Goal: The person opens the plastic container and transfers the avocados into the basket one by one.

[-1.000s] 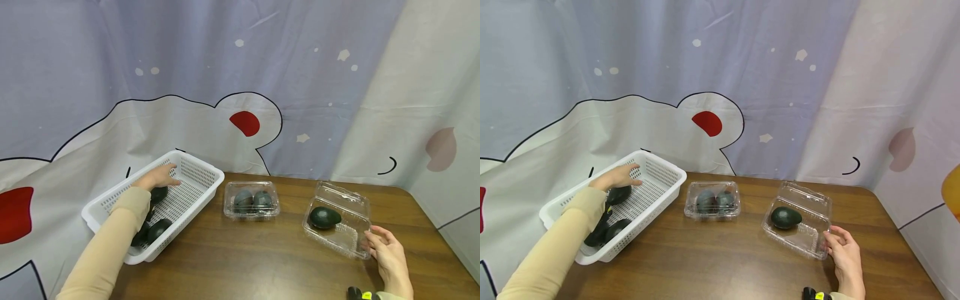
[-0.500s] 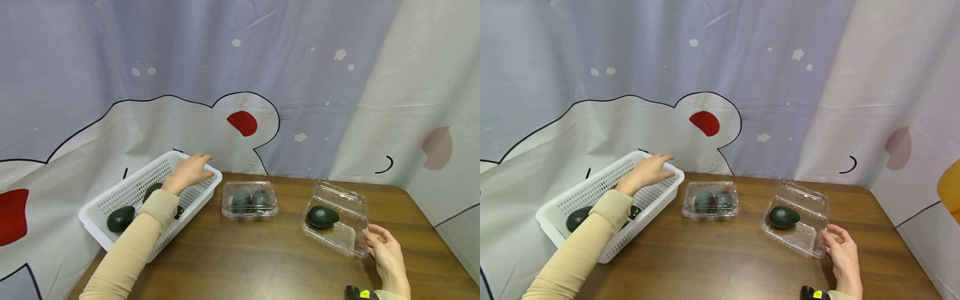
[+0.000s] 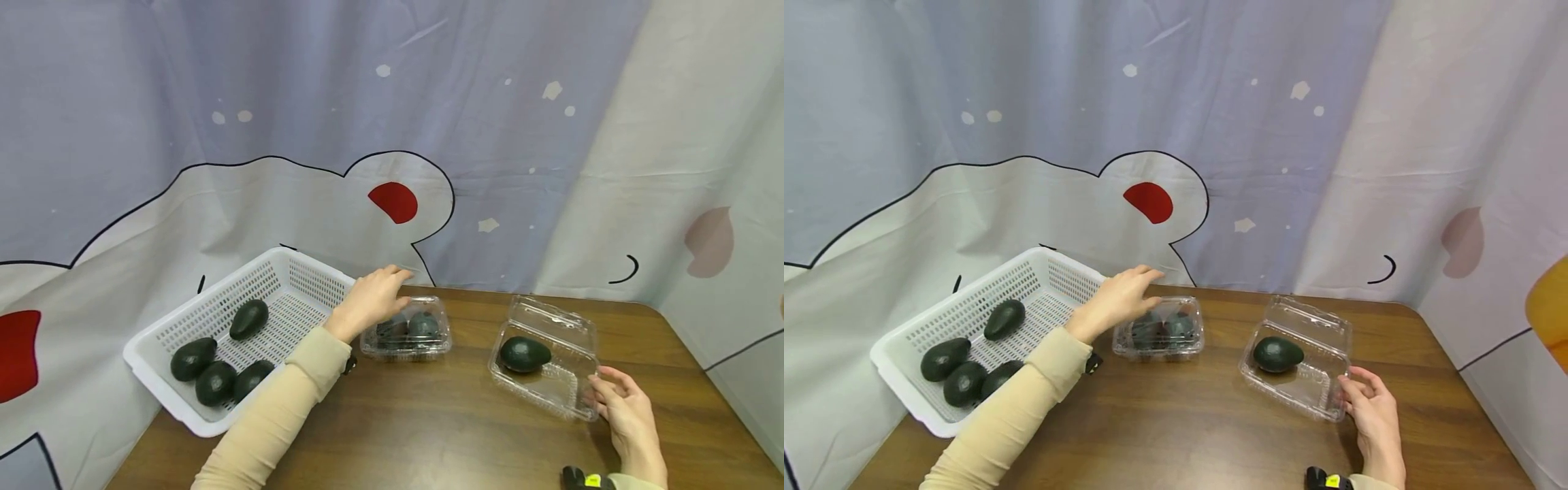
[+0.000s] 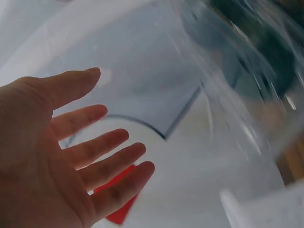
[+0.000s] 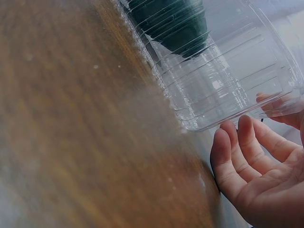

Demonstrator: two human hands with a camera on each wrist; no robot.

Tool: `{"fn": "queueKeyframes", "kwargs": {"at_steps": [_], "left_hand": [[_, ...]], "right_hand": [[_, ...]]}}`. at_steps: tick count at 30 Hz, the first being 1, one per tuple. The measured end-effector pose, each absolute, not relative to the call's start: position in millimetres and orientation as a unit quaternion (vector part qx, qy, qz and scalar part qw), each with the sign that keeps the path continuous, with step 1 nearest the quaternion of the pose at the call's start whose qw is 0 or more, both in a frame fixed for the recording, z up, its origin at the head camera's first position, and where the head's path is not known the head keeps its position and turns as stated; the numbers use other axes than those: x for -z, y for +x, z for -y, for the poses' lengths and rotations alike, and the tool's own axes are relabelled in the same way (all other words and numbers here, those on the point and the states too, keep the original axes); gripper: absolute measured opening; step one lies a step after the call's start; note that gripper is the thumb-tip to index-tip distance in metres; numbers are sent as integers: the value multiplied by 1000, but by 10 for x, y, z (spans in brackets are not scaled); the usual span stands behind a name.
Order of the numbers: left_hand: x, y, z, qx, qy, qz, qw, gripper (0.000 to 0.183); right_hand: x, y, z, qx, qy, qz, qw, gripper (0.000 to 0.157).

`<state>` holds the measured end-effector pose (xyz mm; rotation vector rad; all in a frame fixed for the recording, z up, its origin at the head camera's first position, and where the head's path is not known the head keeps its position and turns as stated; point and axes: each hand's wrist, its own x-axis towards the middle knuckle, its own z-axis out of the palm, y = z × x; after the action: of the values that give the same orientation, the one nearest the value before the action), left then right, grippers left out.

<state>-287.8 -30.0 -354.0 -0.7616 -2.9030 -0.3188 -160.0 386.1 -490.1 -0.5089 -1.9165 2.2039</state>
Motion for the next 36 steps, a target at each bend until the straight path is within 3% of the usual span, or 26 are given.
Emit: {"fn": "queueKeyframes", "kwargs": {"at_steps": [14,31,36], "left_hand": [[3764,-2778,-546,129,-323,936,61,48],[4098,-2875,-1196,130,-409,897,107,33],[4139,-2887,-1398,115,-447,882,96,30]], "right_hand": [[4934,-1532,-3923,-723,-185,662,68,39],[4914,-1608,-3857,-720,-182,664,88,33],[4911,-1613,-3849,-719,-185,664,90,31]]}}
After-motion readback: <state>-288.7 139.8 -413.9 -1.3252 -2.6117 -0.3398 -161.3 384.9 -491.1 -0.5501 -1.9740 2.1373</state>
